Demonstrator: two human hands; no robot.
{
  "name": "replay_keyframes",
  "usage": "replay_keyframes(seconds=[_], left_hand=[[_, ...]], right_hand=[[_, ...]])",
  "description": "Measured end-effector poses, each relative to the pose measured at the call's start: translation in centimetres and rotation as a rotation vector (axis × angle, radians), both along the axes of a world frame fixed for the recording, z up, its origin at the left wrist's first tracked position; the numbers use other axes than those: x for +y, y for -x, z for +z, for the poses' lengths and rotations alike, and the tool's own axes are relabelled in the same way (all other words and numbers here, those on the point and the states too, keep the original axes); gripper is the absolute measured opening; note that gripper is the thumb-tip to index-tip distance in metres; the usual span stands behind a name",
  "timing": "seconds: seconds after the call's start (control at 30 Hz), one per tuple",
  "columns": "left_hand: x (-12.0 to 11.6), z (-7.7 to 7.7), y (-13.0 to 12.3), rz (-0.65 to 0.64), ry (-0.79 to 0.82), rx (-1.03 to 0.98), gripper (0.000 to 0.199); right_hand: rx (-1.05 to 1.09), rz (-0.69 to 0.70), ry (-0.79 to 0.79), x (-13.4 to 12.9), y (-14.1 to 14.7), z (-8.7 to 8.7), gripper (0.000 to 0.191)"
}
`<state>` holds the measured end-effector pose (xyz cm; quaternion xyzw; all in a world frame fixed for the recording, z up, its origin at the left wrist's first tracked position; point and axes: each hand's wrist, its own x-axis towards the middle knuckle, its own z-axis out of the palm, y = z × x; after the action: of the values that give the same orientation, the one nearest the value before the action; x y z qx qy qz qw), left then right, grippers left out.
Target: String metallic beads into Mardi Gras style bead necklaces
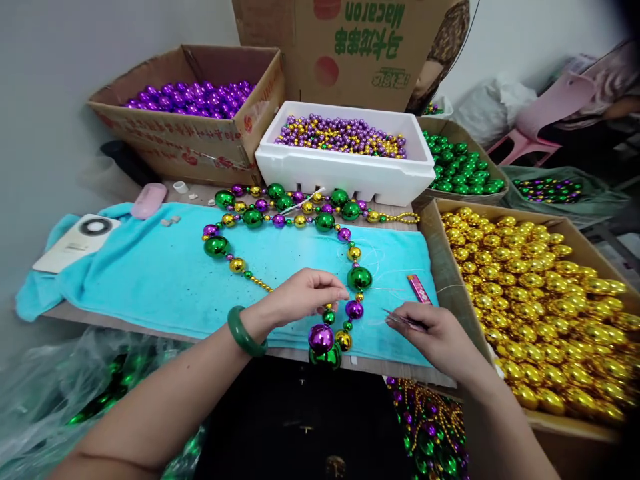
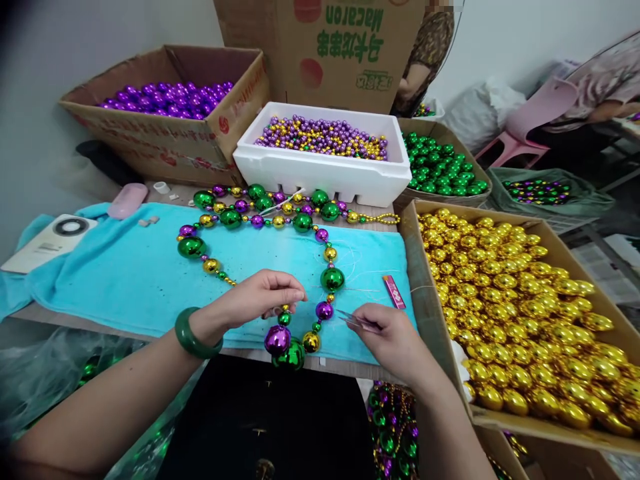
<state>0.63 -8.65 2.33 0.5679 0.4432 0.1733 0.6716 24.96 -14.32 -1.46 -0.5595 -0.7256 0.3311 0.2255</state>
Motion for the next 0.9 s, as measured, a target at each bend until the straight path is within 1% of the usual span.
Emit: replay_keyframes(seconds=[0.07,0.1,0.13,0.17,0.2,0.23,0.27,0.3,0.33,0.43,0.5,0.57,0.67,0.73,0.8,0.83,0.9], left_hand=[[0.2,0.0,0.3,0.012,0.044,-0.026,0.021],[0.3,0.0,0.4,0.005,0.058,-0.047,0.022],[0.3,0.1,0.6,-0.008,0.066,-0.067,0.024],[0.4,0.1,0.8,-0.026,0.070,-0.085,0.026],[0.4,0.1,0.9,-0.042,0.072,-0.099,0.029],[0.5,0.0,1.1,-0.052,0.073,-0.113,0.031],[0.5,0.0,1.2,-0.055,0.074,-0.125,0.033],[0.5,-0.1,1.3,-0.050,0.076,-0.135,0.033],[0.5,-0.1,1.4,-0.037,0.077,-0.143,0.034],[0.4,-0.4,1.5,0.031,0.050,-0.169,0.034],[0.3,-0.6,1.4,0.081,0.009,-0.187,0.033],[0.2,-0.9,1.3,0.117,-0.023,-0.193,0.031],[-0.1,-1.3,1.2,0.158,-0.027,-0.206,0.028],[-0.2,-1.5,1.1,0.179,-0.020,-0.224,0.027],[-0.4,-1.6,1.1,0.200,-0.018,-0.235,0.026],[-0.4,-1.6,1.1,0.212,-0.020,-0.236,0.026],[-0.5,-1.6,1.1,0.240,-0.030,-0.230,0.027]], right_hand=[[-0.270,-0.070,0.148,-0.5,-1.5,-1.0,0.018],[-0.399,-0.110,0.205,-0.7,-2.0,-1.6,0.023],[-0.498,-0.139,0.241,-0.9,-2.3,-2.1,0.034],[-0.553,-0.146,0.257,-1.0,-2.4,-2.5,0.045],[-0.565,-0.126,0.252,-1.0,-2.4,-2.8,0.052],[-0.548,-0.092,0.229,-0.9,-2.4,-3.0,0.054],[-0.523,-0.070,0.191,-0.6,-2.4,-3.1,0.053],[-0.512,-0.076,0.141,-0.3,-2.4,-3.1,0.050],[-0.522,-0.116,0.090,0.2,-2.6,-3.1,0.045],[-0.645,-0.341,-0.016,2.2,-3.3,-3.3,0.034],[-0.745,-0.455,-0.011,3.8,-3.7,-3.6,0.034],[-0.821,-0.521,0.038,5.2,-3.8,-4.1,0.036],[-0.851,-0.554,0.121,6.3,-3.7,-4.6,0.037],[-0.851,-0.548,0.136,6.3,-3.5,-4.5,0.037],[-0.847,-0.547,0.065,5.8,-3.3,-4.0,0.034],[-0.827,-0.553,-0.019,5.4,-3.2,-3.6,0.031],[-0.720,-0.553,-0.261,4.4,-2.5,-2.6,0.025]])
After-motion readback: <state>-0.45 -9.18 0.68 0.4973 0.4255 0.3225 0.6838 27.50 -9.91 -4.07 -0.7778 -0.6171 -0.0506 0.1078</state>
